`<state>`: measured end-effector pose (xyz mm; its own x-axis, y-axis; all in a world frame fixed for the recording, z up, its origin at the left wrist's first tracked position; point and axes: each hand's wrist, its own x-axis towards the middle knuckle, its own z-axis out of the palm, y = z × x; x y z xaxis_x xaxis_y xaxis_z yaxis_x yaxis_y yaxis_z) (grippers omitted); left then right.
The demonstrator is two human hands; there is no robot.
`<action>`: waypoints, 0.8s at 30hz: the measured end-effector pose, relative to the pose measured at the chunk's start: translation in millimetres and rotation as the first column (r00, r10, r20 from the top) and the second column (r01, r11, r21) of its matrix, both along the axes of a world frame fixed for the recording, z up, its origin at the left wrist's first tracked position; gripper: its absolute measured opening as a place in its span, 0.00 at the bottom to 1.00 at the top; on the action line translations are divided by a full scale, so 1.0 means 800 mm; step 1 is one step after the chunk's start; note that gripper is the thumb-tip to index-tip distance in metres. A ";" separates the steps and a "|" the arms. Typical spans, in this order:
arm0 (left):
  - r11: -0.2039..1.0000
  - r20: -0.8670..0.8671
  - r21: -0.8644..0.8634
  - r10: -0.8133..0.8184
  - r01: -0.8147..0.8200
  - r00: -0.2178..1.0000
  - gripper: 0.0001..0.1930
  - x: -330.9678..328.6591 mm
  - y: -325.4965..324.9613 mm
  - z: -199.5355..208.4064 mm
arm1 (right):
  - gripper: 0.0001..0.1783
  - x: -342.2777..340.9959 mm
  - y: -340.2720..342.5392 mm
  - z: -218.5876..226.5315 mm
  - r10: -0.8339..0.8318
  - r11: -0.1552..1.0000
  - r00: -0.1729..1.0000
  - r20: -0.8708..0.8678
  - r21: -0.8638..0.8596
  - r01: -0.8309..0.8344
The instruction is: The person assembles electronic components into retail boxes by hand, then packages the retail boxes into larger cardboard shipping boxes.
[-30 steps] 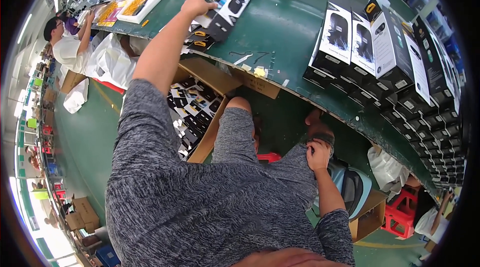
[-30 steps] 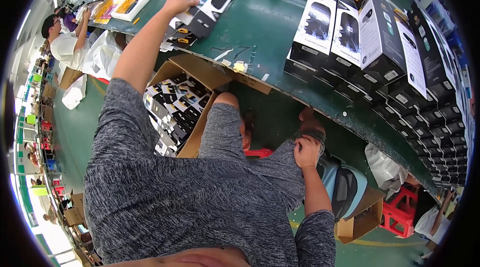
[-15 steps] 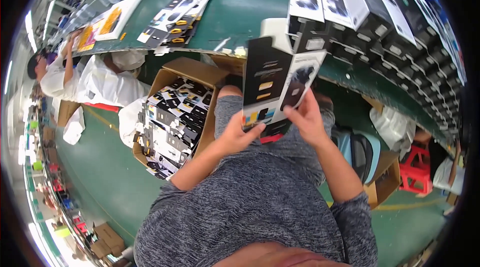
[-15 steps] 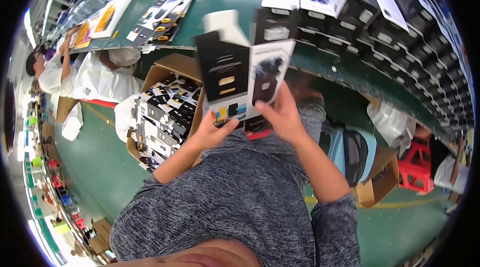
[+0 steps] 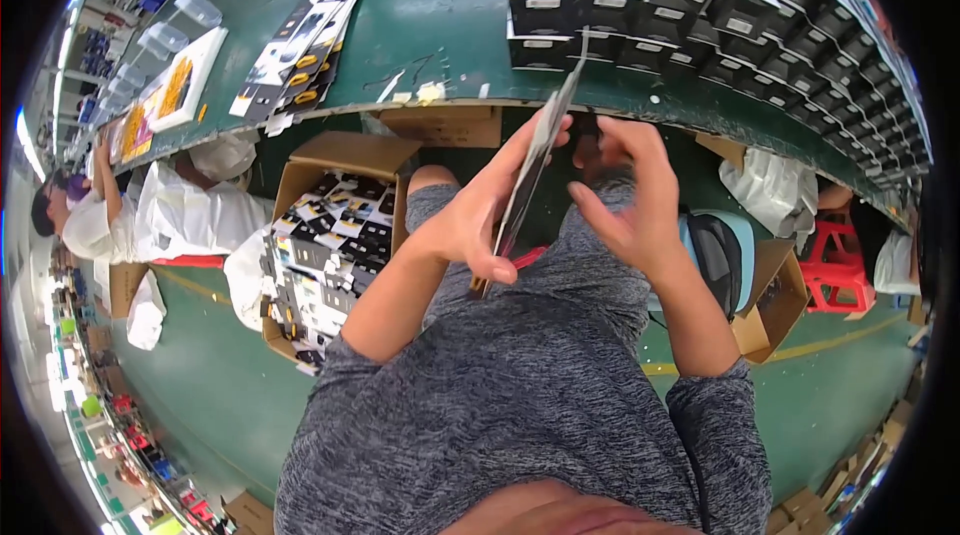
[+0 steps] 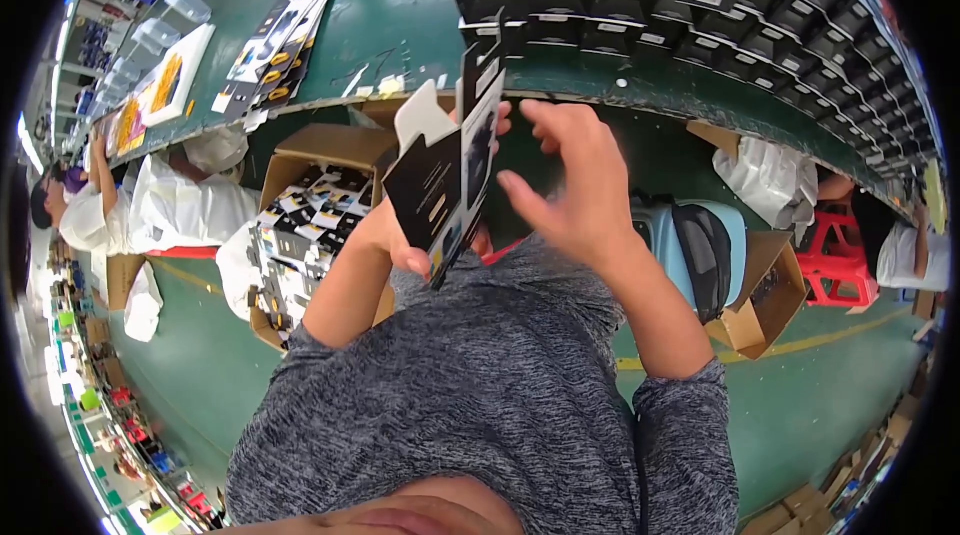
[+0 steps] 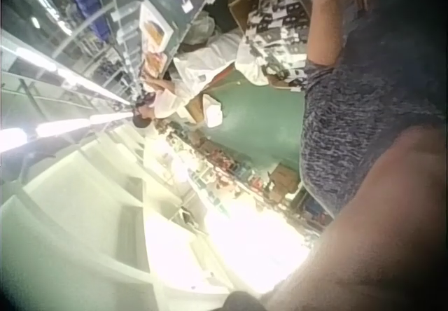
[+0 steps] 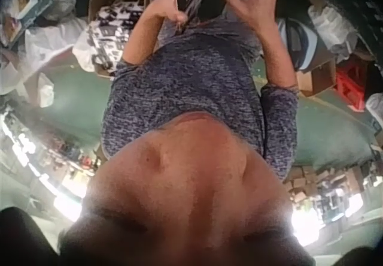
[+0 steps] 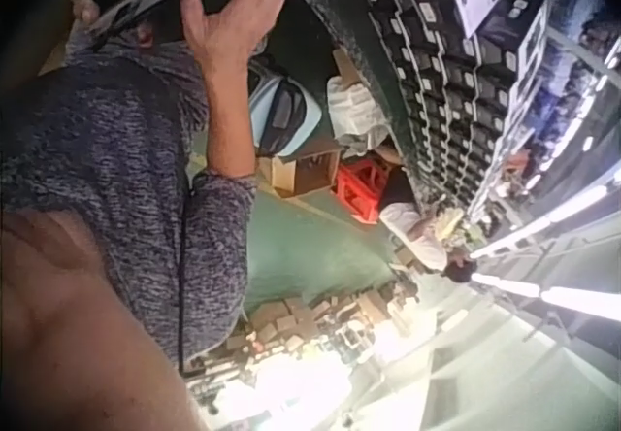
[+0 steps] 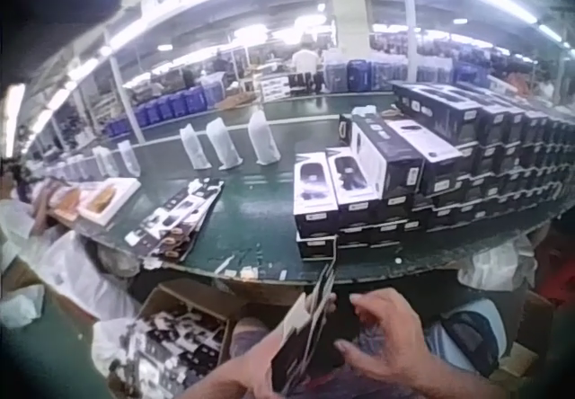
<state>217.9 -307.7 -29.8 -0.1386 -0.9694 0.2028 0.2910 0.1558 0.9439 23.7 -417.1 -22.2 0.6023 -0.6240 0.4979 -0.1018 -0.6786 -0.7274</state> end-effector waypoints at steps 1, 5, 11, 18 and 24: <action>1.000 -0.003 -0.007 -0.013 0.013 1.000 0.80 -0.003 0.000 0.002 | 0.41 0.001 -0.002 0.015 -0.013 1.000 1.000 -0.003 -0.007 0.013; 1.000 -0.044 0.017 0.017 -0.017 0.999 0.78 -0.017 0.002 -0.010 | 0.31 0.007 0.011 0.044 0.257 0.939 0.962 0.090 -0.257 -0.227; 0.923 0.171 0.137 0.336 -0.360 0.926 0.63 0.002 0.022 0.001 | 0.31 -0.016 -0.017 0.081 0.181 0.883 0.931 -0.317 -0.364 -0.296; 0.762 0.032 -0.050 0.647 -0.645 0.762 0.36 -0.041 0.024 -0.029 | 0.76 0.000 0.047 -0.016 0.135 0.900 0.960 0.246 0.376 -0.222; 0.956 -0.252 -0.117 0.233 -0.269 0.939 0.67 -0.030 0.021 -0.001 | 0.70 -0.012 0.018 0.007 0.427 0.802 0.896 0.120 0.408 -0.436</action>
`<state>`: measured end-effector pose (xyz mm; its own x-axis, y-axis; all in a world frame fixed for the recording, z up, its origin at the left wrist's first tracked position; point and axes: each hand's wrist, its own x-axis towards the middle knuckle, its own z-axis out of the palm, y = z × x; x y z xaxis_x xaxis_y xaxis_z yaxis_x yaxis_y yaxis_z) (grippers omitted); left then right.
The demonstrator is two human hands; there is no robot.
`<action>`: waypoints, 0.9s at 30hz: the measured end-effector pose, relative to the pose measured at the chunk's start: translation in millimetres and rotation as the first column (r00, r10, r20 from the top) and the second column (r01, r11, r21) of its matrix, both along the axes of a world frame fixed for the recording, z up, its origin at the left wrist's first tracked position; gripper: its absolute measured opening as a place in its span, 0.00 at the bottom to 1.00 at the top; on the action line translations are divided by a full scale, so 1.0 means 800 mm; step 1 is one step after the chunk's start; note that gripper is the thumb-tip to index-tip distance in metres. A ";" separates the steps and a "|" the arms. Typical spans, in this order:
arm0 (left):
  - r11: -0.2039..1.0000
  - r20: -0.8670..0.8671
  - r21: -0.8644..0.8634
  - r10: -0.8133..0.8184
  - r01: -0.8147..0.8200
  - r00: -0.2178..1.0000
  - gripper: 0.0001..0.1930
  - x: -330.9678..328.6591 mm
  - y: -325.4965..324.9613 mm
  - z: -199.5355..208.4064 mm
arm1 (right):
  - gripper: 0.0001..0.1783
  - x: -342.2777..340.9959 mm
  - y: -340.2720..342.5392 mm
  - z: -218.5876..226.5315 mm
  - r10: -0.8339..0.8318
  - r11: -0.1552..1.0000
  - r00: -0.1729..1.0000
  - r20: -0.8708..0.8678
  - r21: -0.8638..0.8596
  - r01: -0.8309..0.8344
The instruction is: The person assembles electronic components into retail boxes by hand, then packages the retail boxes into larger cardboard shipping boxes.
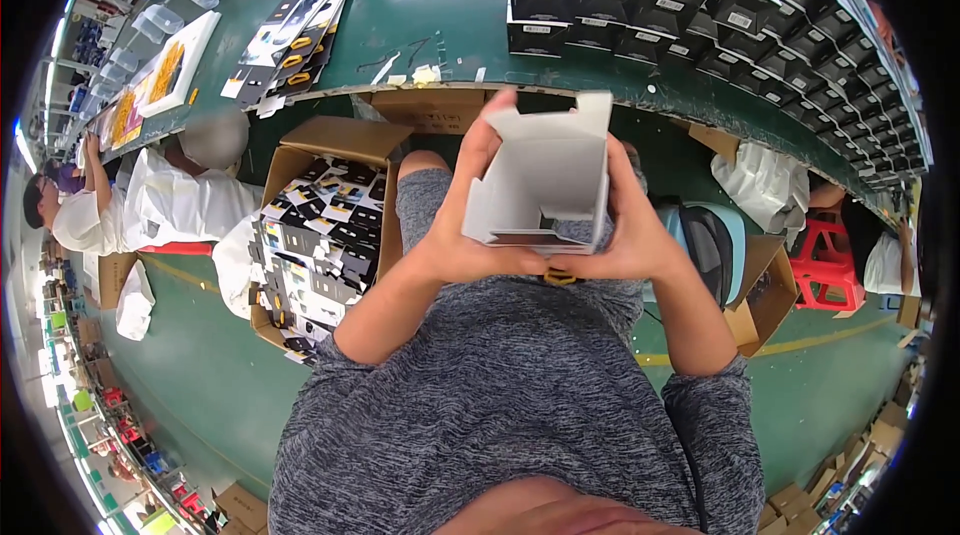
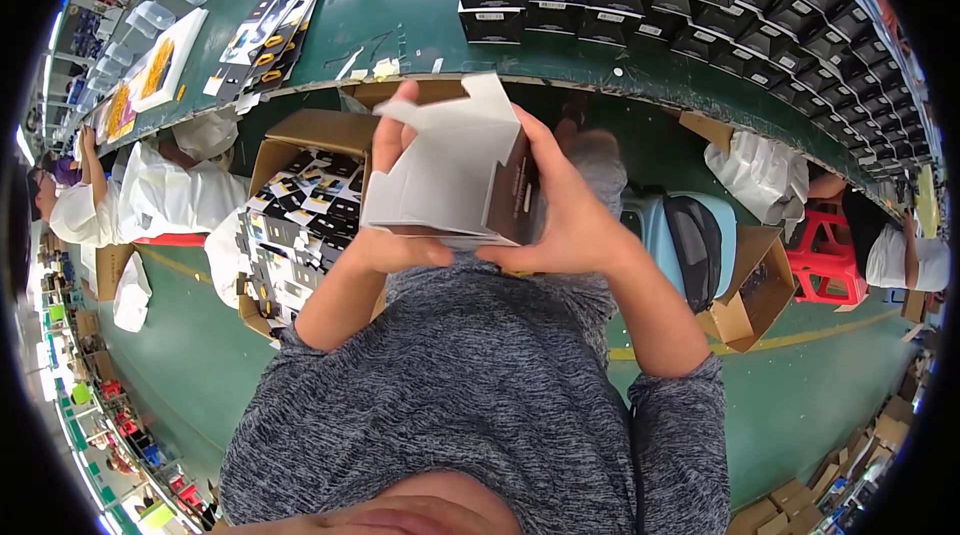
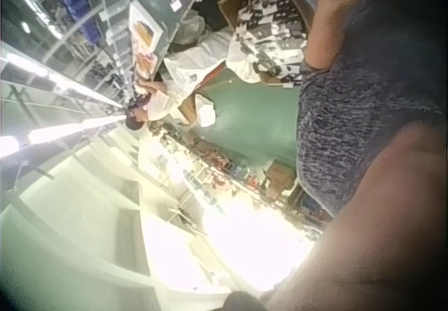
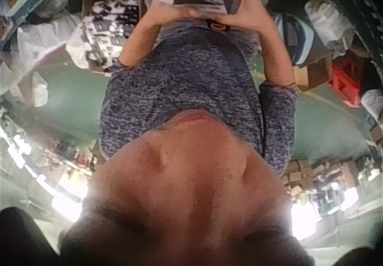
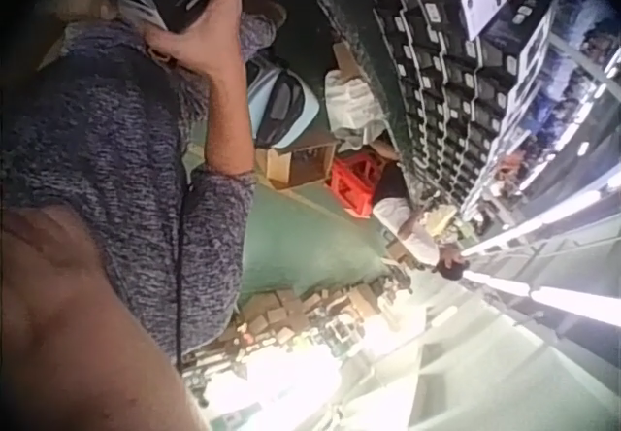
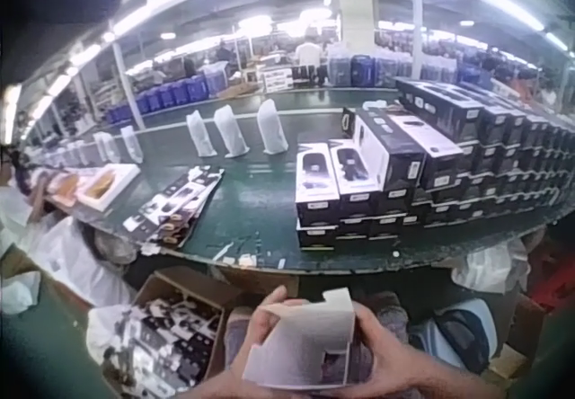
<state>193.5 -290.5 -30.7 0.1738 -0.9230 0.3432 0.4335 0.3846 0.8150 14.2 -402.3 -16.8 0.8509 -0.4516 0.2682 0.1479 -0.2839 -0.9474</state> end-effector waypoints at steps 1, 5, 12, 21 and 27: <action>0.984 0.222 -0.170 0.085 -0.048 0.971 0.62 0.007 -0.009 0.000 | 0.68 -0.001 -0.004 0.005 0.071 0.997 0.997 0.006 -0.010 -0.071; 0.946 0.512 -0.232 0.318 -0.228 0.798 0.44 0.016 0.003 0.011 | 0.66 0.007 -0.011 0.010 -0.045 0.940 0.964 0.262 -0.317 0.129; 0.901 0.580 -0.389 0.400 -0.190 0.710 0.39 0.019 -0.002 0.017 | 0.47 0.004 -0.010 0.029 0.100 0.871 0.935 0.341 -0.484 0.084; 0.885 0.495 -0.446 0.369 -0.135 0.787 0.37 0.012 0.003 0.024 | 0.50 -0.003 -0.003 0.038 0.165 0.805 0.946 0.280 -0.593 0.035; 0.904 0.697 -0.412 0.393 -0.113 0.600 0.39 0.004 0.018 0.051 | 0.37 0.006 -0.001 0.003 0.156 0.937 0.850 0.503 -0.347 0.034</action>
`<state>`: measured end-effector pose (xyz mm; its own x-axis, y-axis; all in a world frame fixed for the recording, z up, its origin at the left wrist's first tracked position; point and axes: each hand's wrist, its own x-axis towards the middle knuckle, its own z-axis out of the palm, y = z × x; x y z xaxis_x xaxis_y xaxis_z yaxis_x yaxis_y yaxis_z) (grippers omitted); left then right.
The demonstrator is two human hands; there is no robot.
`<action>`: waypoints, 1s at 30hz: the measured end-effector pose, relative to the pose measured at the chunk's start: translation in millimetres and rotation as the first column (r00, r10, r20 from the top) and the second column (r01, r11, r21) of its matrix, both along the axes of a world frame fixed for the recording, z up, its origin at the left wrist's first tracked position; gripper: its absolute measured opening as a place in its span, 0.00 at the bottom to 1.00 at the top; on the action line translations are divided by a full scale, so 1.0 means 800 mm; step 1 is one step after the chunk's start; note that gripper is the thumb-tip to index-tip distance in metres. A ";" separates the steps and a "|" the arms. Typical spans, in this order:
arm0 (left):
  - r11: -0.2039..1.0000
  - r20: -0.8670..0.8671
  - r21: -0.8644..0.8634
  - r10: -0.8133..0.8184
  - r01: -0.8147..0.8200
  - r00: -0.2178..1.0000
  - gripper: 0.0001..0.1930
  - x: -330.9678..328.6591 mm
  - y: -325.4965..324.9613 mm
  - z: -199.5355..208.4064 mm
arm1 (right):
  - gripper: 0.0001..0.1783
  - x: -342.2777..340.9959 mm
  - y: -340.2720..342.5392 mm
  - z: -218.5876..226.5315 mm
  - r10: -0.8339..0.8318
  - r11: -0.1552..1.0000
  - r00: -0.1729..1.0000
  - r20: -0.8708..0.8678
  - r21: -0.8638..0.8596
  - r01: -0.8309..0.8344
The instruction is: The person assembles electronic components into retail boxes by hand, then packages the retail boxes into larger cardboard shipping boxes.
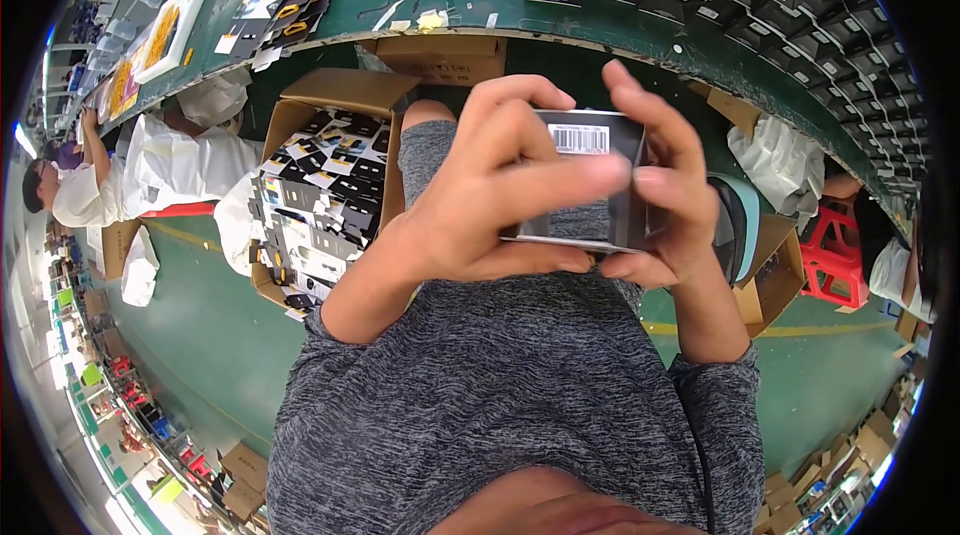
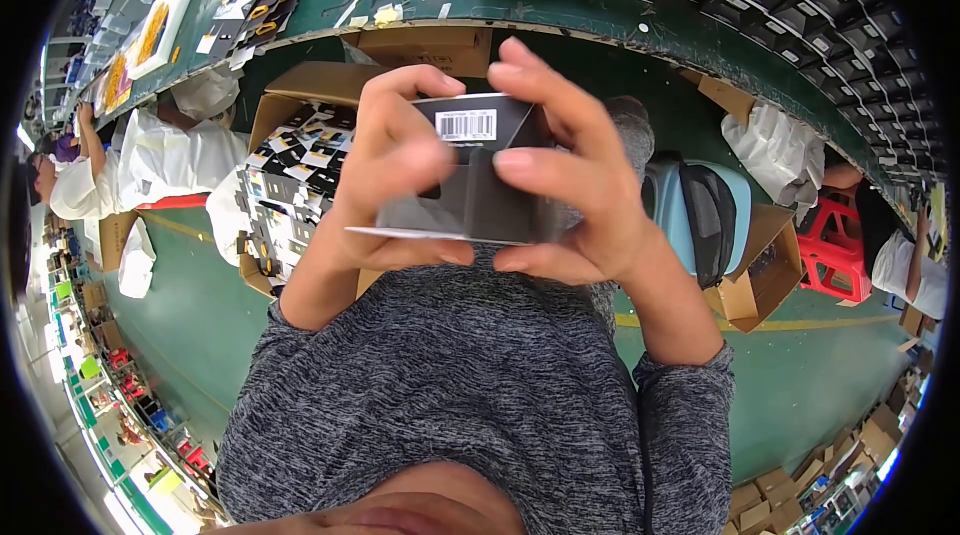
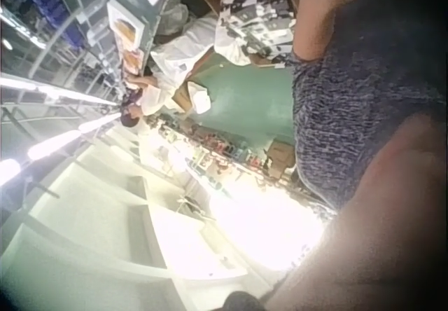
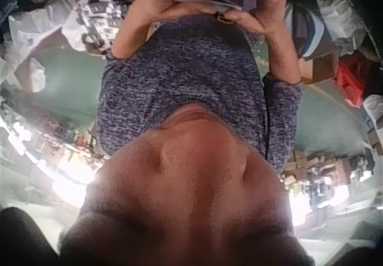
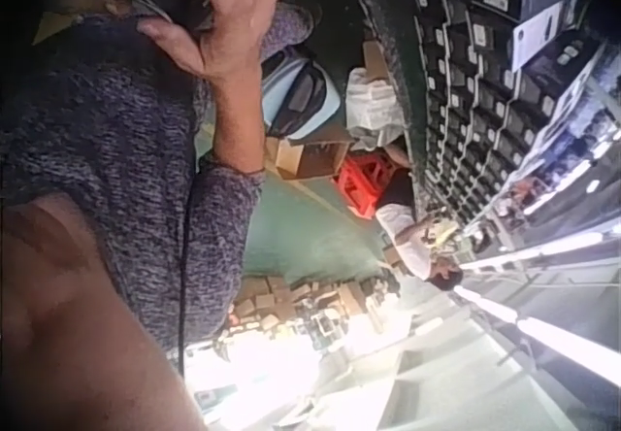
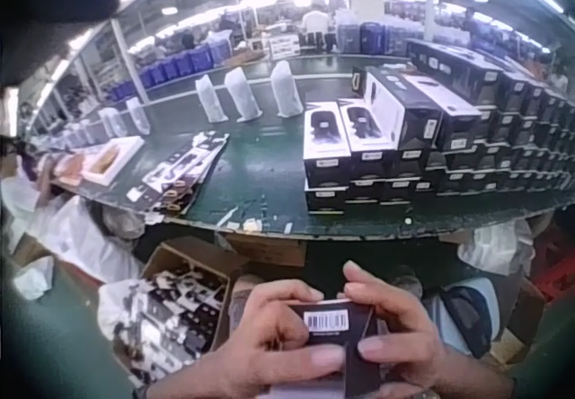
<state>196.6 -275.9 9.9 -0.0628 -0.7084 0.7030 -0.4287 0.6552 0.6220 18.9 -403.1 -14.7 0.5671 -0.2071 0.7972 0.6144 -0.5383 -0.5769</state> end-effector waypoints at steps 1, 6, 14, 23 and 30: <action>0.999 0.007 0.037 0.019 -0.019 1.000 0.38 -0.003 0.001 0.003 | 0.32 -0.002 0.005 -0.003 -0.053 0.998 0.998 -0.034 -0.025 0.052; 0.981 0.272 0.159 0.066 -0.112 0.960 0.28 -0.008 0.006 0.028 | 0.31 -0.007 0.013 -0.002 -0.121 0.992 0.984 -0.133 0.019 0.125; 0.924 -0.109 -0.328 0.173 -0.199 0.979 0.17 -0.013 -0.016 -0.017 | 0.27 0.009 0.018 -0.011 -0.234 0.971 0.971 0.052 -0.038 0.236; 0.995 -0.079 0.068 0.079 -0.074 0.994 0.76 0.011 0.001 0.007 | 0.33 0.018 0.044 0.004 -0.224 0.806 0.971 0.079 0.575 0.139; 0.888 0.189 -0.221 0.444 -0.403 0.876 0.38 0.009 -0.009 -0.004 | 0.57 0.022 0.037 0.009 0.001 0.692 0.986 -0.166 0.712 0.119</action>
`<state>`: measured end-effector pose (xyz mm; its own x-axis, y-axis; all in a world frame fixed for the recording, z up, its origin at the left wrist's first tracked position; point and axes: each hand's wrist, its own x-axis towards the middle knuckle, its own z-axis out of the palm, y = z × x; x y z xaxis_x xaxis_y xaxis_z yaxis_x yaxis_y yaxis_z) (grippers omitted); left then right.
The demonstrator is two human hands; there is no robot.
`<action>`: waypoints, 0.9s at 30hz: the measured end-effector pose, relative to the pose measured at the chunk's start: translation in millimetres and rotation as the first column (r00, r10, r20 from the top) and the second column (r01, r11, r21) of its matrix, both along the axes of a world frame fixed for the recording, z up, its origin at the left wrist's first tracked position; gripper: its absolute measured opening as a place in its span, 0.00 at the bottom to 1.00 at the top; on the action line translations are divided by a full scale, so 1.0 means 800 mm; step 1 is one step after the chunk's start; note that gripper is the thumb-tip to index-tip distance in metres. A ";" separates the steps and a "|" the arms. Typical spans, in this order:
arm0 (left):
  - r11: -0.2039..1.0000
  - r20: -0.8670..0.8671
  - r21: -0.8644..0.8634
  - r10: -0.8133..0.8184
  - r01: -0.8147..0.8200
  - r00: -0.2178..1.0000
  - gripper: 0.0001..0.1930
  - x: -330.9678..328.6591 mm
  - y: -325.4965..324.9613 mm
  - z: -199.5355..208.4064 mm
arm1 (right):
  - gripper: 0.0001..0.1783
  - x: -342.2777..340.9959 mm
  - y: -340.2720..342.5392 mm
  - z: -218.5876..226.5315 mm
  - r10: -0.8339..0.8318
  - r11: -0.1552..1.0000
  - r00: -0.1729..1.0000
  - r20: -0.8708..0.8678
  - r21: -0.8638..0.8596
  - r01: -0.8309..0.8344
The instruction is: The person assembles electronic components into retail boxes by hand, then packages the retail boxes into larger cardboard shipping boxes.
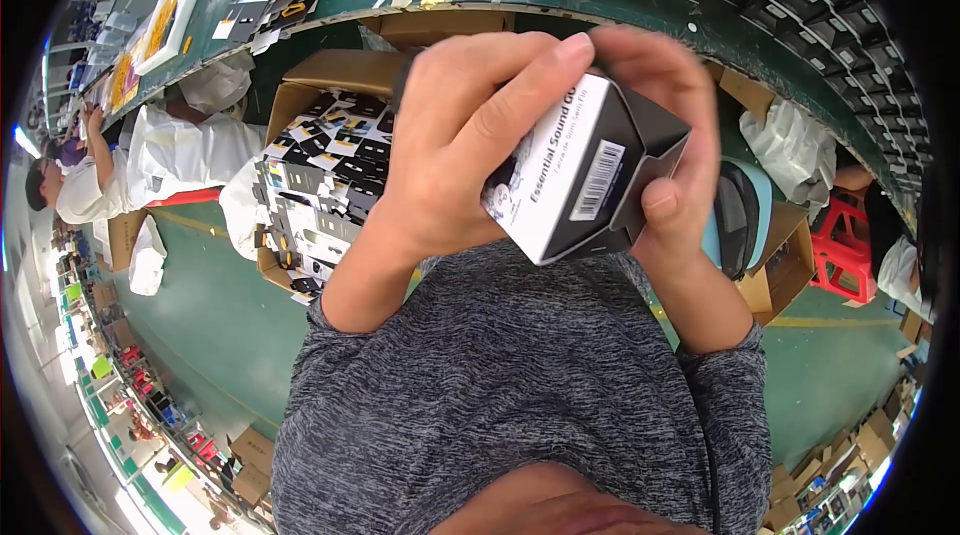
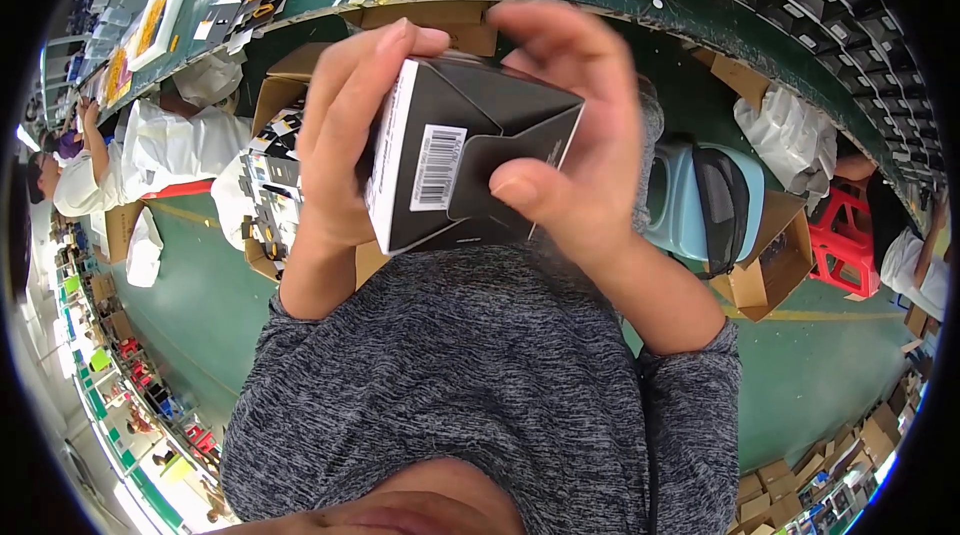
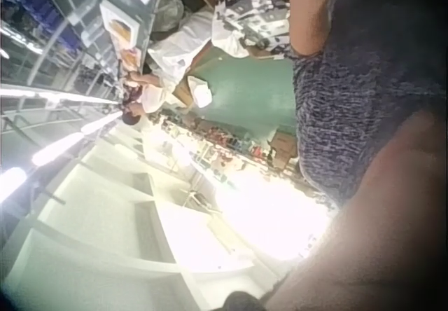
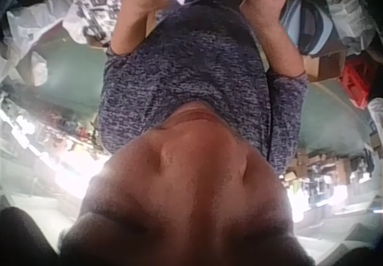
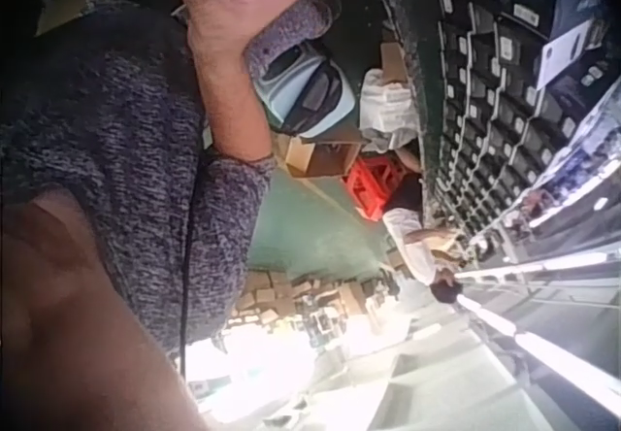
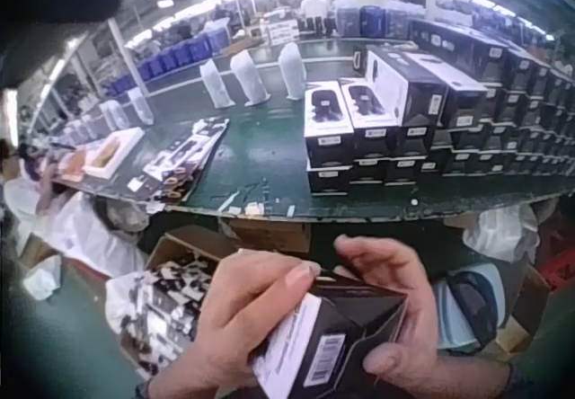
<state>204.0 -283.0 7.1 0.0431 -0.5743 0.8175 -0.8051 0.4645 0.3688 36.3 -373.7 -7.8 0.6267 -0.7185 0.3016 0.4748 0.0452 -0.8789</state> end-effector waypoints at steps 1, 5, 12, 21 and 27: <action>1.000 0.017 -0.006 0.005 -0.005 1.000 0.38 -0.002 -0.003 0.004 | 0.55 -0.003 0.010 0.004 0.124 0.964 0.992 0.030 0.234 -0.127; 1.000 0.074 -0.007 -0.001 0.002 0.997 0.35 -0.004 -0.001 0.005 | 0.46 -0.003 0.025 0.003 0.227 0.881 0.962 0.154 0.389 -0.270; 0.999 0.139 0.006 0.036 -0.037 0.990 0.34 -0.002 0.005 0.005 | 0.33 0.000 0.023 0.002 0.217 0.922 0.969 0.114 0.304 -0.242; 0.998 0.152 0.042 0.032 -0.038 0.988 0.36 -0.003 0.006 0.008 | 0.33 0.003 0.023 -0.019 0.212 0.947 0.963 0.166 0.210 -0.244; 0.967 -0.072 0.244 -0.052 0.068 0.996 0.51 0.008 0.015 0.016 | 0.47 -0.003 0.018 -0.008 0.257 0.951 0.965 0.047 0.167 -0.261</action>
<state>210.1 -271.2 19.8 0.0504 -0.7605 0.6474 -0.7496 0.3995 0.5277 33.9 -359.6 -14.0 0.7921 -0.5743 0.2066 0.4483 0.3178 -0.8355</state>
